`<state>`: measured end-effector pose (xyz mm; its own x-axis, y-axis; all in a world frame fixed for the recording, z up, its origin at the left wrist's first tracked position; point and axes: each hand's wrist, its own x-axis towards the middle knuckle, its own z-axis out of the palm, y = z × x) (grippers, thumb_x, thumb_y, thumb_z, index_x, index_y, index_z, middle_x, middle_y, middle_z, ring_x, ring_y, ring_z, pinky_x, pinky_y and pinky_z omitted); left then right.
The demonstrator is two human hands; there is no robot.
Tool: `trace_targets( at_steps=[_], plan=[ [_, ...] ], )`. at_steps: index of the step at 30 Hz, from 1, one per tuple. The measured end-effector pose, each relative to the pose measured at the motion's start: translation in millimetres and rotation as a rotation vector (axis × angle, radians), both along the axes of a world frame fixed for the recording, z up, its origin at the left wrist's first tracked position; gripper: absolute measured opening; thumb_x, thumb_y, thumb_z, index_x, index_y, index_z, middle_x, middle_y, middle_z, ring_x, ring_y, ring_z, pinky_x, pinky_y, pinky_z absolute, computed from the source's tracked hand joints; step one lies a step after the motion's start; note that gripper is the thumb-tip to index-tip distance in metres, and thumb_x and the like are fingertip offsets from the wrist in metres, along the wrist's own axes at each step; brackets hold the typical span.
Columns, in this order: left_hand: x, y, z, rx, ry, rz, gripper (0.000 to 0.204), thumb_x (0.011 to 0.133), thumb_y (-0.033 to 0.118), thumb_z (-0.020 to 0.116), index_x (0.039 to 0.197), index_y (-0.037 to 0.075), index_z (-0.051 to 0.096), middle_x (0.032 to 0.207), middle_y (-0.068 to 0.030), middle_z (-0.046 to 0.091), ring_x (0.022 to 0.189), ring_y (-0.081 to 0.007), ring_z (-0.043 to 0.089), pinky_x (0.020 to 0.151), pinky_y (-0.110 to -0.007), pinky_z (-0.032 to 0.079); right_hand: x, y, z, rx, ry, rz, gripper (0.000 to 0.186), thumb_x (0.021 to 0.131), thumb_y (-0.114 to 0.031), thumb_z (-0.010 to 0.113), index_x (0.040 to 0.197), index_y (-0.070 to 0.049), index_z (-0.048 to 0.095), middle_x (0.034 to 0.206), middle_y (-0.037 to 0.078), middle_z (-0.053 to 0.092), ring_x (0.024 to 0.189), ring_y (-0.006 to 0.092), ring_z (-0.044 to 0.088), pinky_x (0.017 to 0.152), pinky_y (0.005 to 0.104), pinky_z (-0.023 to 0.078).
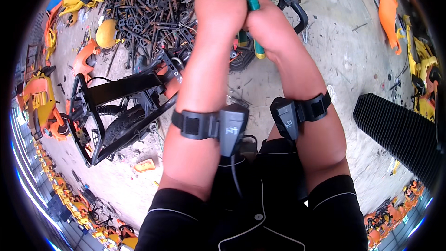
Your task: The person uses pliers to cut a wire on a motorcycle frame, then uses the pliers and their hands to strip and manipulate the wire ends.
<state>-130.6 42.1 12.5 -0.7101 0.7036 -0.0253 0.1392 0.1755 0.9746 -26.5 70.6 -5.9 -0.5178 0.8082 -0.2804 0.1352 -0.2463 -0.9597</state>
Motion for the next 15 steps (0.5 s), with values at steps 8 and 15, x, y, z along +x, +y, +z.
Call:
trace_targets(
  at_steps=[8,15],
  plan=[
    [8,-9,4,-0.052,0.045,-0.038,0.03,0.089,0.02,0.063,0.108,-0.002,0.072,0.093,-0.0224,0.074,0.089,-0.0335,0.073,0.082,-0.039,0.056,21,-7,1,-0.01,-0.103,0.006,0.04,0.081,0.002,0.063,0.121,0.001,0.063,0.106,0.007,0.068,0.092,0.0152,0.061,0.082,0.0315,0.047],
    [-34,-61,21,-0.24,0.288,-0.252,0.029,0.093,0.021,0.061,0.115,0.004,0.071,0.086,-0.0157,0.072,0.076,-0.0254,0.068,0.075,-0.036,0.053,93,-5,1,-0.032,-0.138,0.103,0.058,0.08,0.005,0.06,0.137,-0.001,0.052,0.123,0.011,0.067,0.112,0.0218,0.062,0.095,0.0349,0.049]
  ],
)
